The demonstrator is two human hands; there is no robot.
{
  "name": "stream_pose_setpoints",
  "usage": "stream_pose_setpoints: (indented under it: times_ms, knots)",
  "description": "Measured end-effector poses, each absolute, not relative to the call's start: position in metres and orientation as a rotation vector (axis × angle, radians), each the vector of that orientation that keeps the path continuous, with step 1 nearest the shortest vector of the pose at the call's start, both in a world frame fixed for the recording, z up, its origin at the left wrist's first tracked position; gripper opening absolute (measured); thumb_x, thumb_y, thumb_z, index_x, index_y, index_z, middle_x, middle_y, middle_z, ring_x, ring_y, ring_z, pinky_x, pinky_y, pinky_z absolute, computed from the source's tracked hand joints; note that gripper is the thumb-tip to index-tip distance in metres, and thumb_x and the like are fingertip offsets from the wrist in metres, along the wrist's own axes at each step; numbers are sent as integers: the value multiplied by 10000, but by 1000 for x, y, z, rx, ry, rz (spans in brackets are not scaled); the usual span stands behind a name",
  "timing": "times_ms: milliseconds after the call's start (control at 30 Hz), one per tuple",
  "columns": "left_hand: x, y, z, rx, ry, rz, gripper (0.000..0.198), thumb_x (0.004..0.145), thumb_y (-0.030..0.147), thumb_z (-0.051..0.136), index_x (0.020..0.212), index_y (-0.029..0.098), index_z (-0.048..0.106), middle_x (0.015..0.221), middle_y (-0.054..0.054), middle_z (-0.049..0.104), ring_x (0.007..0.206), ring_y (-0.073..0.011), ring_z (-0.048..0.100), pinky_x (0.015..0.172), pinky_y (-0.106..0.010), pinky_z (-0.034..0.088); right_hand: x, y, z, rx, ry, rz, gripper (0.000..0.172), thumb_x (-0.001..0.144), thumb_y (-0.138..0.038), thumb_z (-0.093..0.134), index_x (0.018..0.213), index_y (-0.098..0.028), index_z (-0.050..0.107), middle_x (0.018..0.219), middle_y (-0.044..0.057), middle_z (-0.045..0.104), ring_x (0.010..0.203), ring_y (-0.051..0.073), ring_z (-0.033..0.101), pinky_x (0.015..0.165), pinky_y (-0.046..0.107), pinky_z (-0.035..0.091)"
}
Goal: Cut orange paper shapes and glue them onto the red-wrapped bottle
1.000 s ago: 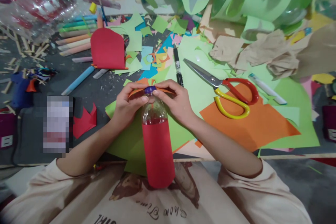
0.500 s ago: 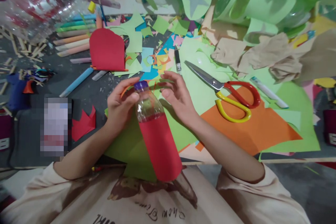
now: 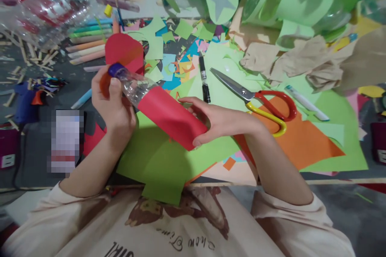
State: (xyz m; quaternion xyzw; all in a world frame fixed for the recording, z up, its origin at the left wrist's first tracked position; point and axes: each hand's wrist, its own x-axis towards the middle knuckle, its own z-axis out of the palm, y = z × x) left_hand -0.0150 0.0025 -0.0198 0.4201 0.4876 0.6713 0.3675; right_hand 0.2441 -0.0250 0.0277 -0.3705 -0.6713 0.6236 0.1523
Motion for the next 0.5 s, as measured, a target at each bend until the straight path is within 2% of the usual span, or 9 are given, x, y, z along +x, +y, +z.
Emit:
stream_pose_setpoints:
  times_ms: [100,200,333,433,500]
  knots:
    - [-20,4,-22,1122,1203,1781,383,792,511,775,1058,311,587,1046,57,627,971,-118,634,851,-289,540,248,-22,23,-1123,-1780,1711,836,596,-469,893,1333,-264,556,1114,54,711,980,235,709,790,345,598]
    - [-23,5,-20,1064,1197,1770,375,761,463,816,1028,315,598,1053,73,620,990,-112,633,830,-279,550,251,-13,11,-1163,-1561,1530,762,599,-575,863,1248,-281,592,1059,42,703,900,215,696,738,342,581]
    - [-16,1,-13,977,1244,1711,348,734,519,794,978,322,643,993,50,676,916,-123,669,879,-295,558,253,-3,-4,-1154,-1241,1156,575,622,-573,850,1077,-303,625,1041,43,695,991,207,657,834,345,537]
    - [-12,-3,-11,1001,1220,1655,383,800,638,649,998,313,692,1091,29,728,1107,-180,666,1025,-338,515,252,-1,-8,-1191,-1120,1013,460,691,-593,779,1004,-305,606,1054,58,677,1054,216,635,912,364,510]
    - [-14,-4,-13,1074,1211,1625,467,846,709,535,1030,314,703,1200,39,713,1283,-214,586,1120,-371,453,251,-1,-7,-1254,-1106,959,413,735,-614,701,974,-299,582,1056,71,669,1047,225,628,930,379,505]
